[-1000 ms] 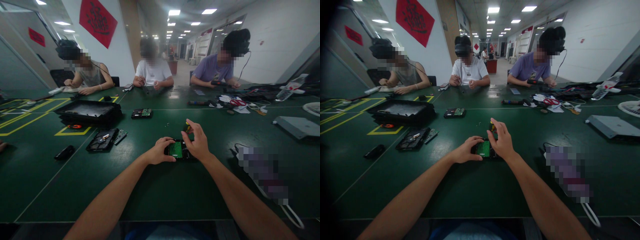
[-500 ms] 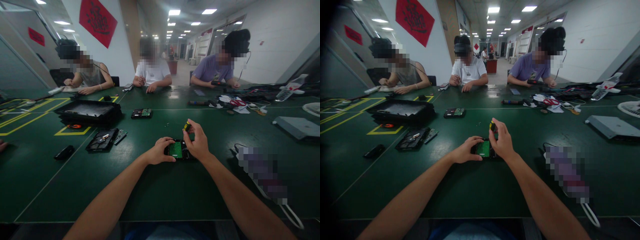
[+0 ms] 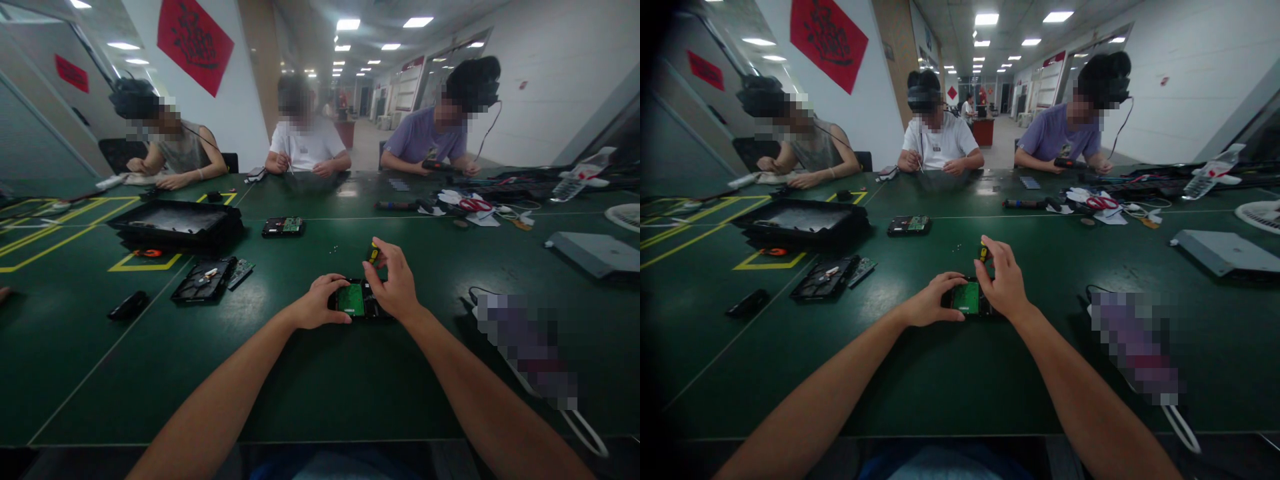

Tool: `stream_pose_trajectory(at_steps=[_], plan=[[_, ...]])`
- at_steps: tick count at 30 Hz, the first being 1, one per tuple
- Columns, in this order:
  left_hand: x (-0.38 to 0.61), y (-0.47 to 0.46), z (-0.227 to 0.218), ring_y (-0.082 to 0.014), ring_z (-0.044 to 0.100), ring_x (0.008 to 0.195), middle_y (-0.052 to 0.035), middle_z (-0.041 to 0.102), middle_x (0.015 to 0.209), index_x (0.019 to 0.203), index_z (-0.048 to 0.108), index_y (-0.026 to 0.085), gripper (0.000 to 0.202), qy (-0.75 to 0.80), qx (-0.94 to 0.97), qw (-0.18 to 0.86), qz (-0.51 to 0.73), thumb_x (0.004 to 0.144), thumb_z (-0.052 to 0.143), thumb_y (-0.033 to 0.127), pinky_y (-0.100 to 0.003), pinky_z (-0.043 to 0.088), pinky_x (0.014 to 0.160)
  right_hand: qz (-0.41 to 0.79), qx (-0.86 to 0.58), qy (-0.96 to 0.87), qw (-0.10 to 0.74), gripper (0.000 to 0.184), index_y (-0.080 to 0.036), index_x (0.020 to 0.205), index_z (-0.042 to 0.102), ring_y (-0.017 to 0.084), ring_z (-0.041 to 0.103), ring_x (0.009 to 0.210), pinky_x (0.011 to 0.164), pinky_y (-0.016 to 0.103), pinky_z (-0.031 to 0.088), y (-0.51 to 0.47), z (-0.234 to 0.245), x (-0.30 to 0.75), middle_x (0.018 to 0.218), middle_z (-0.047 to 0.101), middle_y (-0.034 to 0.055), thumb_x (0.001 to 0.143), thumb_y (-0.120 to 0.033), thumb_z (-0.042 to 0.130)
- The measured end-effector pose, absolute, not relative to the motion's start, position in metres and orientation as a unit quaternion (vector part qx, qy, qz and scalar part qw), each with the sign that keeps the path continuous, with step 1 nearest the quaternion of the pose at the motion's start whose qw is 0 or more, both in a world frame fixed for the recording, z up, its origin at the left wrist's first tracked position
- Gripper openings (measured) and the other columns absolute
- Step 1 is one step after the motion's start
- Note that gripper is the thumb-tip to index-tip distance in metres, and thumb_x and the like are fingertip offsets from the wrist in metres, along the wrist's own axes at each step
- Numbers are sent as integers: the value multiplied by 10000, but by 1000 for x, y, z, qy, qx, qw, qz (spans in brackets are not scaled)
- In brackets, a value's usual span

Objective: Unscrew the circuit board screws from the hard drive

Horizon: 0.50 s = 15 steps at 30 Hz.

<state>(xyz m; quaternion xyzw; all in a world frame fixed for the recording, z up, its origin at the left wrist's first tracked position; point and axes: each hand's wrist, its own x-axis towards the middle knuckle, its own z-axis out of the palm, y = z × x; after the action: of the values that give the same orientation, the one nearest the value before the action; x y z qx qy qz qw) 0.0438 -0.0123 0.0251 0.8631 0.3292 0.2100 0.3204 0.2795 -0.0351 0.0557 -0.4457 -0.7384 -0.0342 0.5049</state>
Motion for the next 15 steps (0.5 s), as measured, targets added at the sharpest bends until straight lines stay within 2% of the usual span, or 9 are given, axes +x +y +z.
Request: stream_pose_trajectory(at_steps=[3,9,15], plan=[[44,-13,26,-393,417,1430,-137,469,1521,1451,543,264,854,334,862,322,205,711,872,536,-578,329,1208,-17,-443,-741,504,546,-304,1532,376,247,657,1011,910,491,603,-35,55,279,1328,579,120,1010,-281,533],[44,-11,27,-394,429,1414,-141,485,1506,1449,544,255,862,333,867,312,197,706,870,547,-579,329,1204,-19,-441,-735,515,553,-311,1503,412,222,669,931,824,451,629,-34,54,280,1319,568,116,984,-303,605],[44,-12,29,-392,437,1410,-134,496,1502,1442,552,260,855,337,869,304,196,703,869,550,-570,338,1196,-14,-434,-730,528,527,-306,1502,420,228,682,972,876,461,625,-34,54,279,1301,603,111,999,-260,571]])
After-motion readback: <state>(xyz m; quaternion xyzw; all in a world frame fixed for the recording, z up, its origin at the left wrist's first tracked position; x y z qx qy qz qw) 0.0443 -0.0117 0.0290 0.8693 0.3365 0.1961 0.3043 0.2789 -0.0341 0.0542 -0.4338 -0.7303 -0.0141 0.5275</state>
